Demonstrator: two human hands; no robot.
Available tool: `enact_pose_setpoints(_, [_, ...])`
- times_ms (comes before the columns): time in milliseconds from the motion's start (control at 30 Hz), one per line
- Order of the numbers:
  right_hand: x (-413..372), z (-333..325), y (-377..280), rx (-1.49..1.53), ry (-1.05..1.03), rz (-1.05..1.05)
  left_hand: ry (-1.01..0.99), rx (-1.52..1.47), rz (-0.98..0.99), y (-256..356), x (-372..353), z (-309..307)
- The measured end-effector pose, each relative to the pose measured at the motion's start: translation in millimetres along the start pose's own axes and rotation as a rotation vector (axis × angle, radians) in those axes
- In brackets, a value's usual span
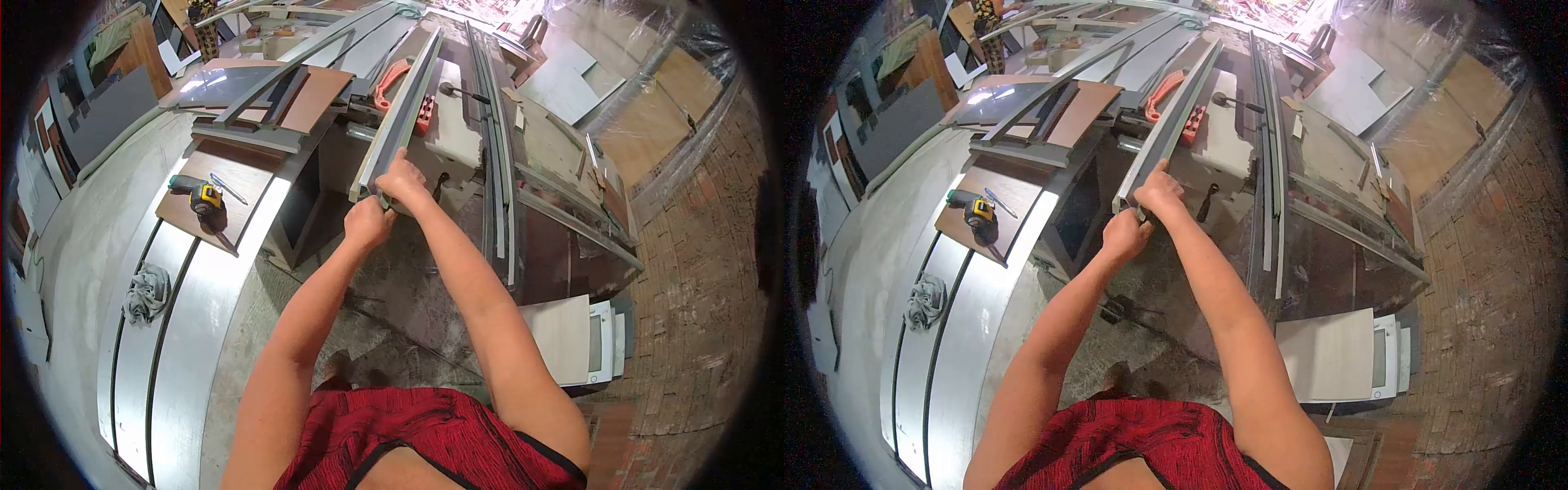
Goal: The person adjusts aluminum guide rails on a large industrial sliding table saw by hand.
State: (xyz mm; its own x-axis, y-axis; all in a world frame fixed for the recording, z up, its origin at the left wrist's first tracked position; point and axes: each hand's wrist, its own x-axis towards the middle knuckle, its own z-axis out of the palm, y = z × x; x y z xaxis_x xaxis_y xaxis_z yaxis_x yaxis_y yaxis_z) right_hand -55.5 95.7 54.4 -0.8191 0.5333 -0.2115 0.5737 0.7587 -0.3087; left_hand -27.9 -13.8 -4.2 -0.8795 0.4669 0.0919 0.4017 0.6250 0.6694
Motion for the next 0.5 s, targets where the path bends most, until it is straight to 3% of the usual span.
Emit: enact_pose_setpoints(500, [22, -8, -2, 0.070, -0.011, 0.027, -0.038, 0.065, -0.074, 4, 13, -13])
